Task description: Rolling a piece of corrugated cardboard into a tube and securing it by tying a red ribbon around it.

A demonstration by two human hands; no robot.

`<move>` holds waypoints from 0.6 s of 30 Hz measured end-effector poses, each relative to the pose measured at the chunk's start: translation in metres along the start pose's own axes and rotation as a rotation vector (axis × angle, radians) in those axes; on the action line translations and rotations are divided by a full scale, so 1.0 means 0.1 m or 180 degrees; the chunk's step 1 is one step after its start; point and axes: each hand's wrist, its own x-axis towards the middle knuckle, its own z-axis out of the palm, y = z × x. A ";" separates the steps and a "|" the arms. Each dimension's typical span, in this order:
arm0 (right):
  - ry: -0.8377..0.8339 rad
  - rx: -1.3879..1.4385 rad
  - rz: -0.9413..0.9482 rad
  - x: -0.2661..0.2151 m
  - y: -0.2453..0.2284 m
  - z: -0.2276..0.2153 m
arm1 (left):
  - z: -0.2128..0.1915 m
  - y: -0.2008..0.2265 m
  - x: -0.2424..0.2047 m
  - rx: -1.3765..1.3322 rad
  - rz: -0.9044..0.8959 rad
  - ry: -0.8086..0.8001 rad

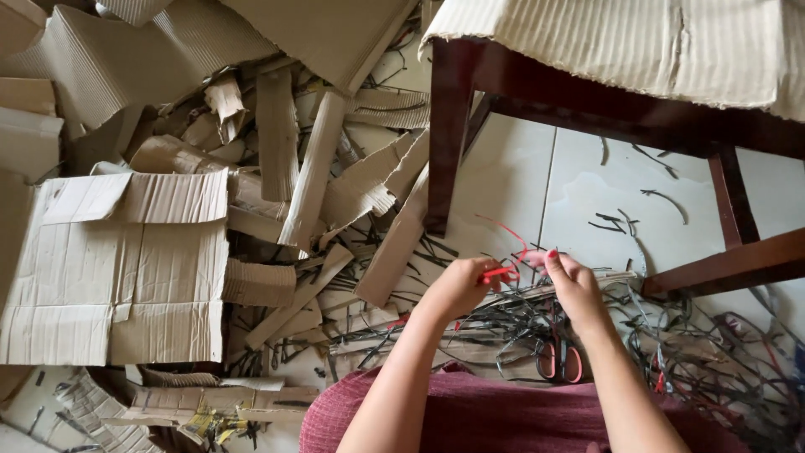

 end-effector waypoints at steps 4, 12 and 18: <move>0.0024 0.1005 0.0049 -0.19 -0.37 0.17 | 0.16 -0.04 0.04 0.0142 -0.0031 -0.0325; 0.0710 -0.0189 -0.0225 0.02 0.02 -0.14 | 0.10 -0.24 0.13 -0.0284 -0.0953 -0.0041; 0.0574 -0.0617 -0.1282 -0.15 -0.27 0.01 | 0.13 -0.42 0.17 -0.0227 -0.1016 0.0018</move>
